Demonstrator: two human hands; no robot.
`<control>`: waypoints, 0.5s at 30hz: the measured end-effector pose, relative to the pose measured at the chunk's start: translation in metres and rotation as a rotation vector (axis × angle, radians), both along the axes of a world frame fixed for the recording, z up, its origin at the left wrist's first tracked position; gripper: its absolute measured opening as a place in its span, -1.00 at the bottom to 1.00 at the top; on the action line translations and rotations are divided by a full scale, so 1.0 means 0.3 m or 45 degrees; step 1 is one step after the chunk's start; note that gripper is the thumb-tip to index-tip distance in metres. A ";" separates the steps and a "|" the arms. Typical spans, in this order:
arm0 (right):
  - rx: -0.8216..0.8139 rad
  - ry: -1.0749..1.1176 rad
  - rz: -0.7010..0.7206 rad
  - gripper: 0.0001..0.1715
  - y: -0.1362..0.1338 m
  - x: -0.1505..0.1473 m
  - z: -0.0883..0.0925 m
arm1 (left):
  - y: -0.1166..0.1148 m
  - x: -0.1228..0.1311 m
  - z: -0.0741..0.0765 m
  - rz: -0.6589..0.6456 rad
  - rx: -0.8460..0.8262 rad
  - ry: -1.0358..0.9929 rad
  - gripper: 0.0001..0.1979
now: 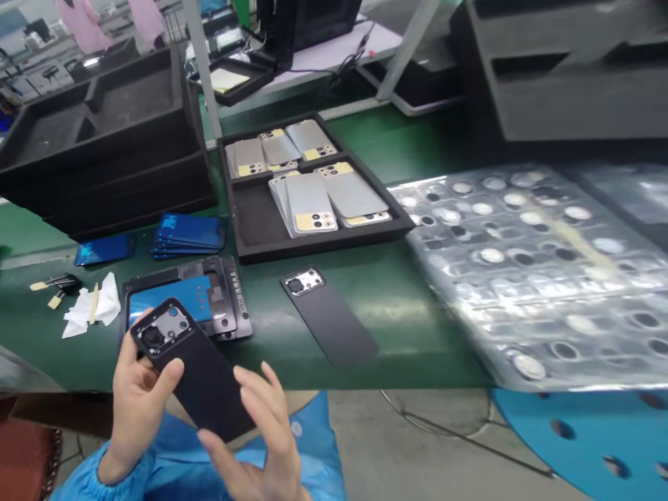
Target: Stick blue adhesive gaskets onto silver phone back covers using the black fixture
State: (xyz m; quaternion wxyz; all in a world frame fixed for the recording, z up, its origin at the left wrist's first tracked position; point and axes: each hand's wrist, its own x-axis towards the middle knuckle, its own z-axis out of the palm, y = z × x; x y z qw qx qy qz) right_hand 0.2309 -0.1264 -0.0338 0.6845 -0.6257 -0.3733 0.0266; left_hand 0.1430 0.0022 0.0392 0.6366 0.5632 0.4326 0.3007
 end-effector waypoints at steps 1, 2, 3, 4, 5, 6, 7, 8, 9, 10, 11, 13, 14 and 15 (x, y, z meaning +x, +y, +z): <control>0.011 0.190 0.056 -0.33 -0.011 -0.005 0.001 | 0.017 -0.014 0.005 -0.005 -0.037 0.024 0.02; 0.021 0.407 0.140 -0.48 -0.022 -0.001 0.006 | 0.032 -0.028 0.007 -0.035 -0.085 0.027 0.06; 0.024 0.638 0.260 -0.63 -0.032 0.009 0.014 | 0.043 -0.043 0.007 -0.077 -0.140 0.012 0.10; 0.020 0.873 0.417 -0.74 -0.039 0.023 0.026 | 0.050 -0.055 0.004 -0.107 -0.192 -0.010 0.13; 0.002 1.100 0.602 -0.73 -0.044 0.036 0.039 | 0.054 -0.065 -0.001 -0.120 -0.240 -0.033 0.14; -0.028 1.312 0.789 -0.65 -0.045 0.046 0.052 | 0.055 -0.071 -0.007 -0.131 -0.285 -0.054 0.13; -0.072 1.511 0.953 -0.56 -0.044 0.051 0.064 | 0.055 -0.075 -0.012 -0.146 -0.327 -0.069 0.12; -0.115 1.690 1.085 -0.47 -0.042 0.050 0.072 | 0.055 -0.077 -0.018 -0.166 -0.364 -0.076 0.11; -0.139 1.830 1.186 -0.36 -0.039 0.044 0.077 | 0.055 -0.076 -0.022 -0.192 -0.396 -0.076 0.09; -0.146 1.930 1.267 -0.25 -0.036 0.034 0.078 | 0.056 -0.075 -0.025 -0.219 -0.420 -0.074 0.07; -0.135 1.997 1.332 -0.16 -0.033 0.022 0.076 | 0.058 -0.073 -0.026 -0.248 -0.439 -0.072 0.06; -0.076 2.061 1.424 -0.12 -0.028 -0.001 0.068 | 0.064 -0.069 -0.026 -0.268 -0.472 -0.073 0.05; -0.052 2.072 1.448 -0.13 -0.025 -0.010 0.065 | 0.068 -0.068 -0.026 -0.267 -0.488 -0.082 0.05; -0.040 2.082 1.462 -0.14 -0.023 -0.015 0.064 | 0.071 -0.067 -0.025 -0.266 -0.505 -0.095 0.06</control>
